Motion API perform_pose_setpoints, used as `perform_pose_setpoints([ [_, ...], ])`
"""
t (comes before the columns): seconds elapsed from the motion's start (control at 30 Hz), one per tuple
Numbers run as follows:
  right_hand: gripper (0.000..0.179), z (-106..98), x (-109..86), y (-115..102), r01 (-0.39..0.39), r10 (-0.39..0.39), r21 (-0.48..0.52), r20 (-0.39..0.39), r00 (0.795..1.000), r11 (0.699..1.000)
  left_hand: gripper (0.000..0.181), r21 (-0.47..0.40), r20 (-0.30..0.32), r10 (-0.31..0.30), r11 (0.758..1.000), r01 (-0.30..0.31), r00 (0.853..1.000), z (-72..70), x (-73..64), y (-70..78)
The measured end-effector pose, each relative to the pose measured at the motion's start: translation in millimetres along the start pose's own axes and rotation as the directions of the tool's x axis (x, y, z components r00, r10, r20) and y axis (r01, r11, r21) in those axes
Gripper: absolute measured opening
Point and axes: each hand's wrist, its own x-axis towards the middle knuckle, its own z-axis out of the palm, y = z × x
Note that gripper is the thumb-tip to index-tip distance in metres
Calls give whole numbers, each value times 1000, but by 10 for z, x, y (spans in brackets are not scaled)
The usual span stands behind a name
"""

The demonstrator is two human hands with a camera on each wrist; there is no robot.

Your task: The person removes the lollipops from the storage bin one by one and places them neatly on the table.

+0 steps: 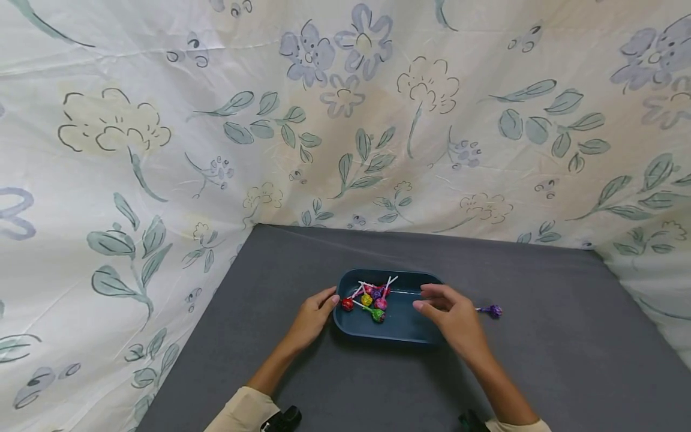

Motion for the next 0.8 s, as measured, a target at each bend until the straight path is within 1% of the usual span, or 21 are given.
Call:
perform_pose_setpoints([
  [0.23,42,127,25,-17,9,-9,16,13,1000,1000,49,6,15,5,1000,-5,1000,-4,-3,12],
  [0.4,39,197,45,-38,13,-14,12,32,999,1000,48,-52,-2,-1,999,0,1000,1,7,2],
  [0.47,39,219,50,-52,22,-22,8,36,999,1000,47,-57,-6,-1,998,1,1000,1,13,-1],
  [0.6,39,261,59,-82,31,-31,7,39,999,1000,48,-39,2,3,999,-3,1000,-9,17,-12],
  [0.8,41,328,96,-82,18,-19,21,50,999,1000,50,-7,23,-5,1000,6,1000,-28,29,-10],
])
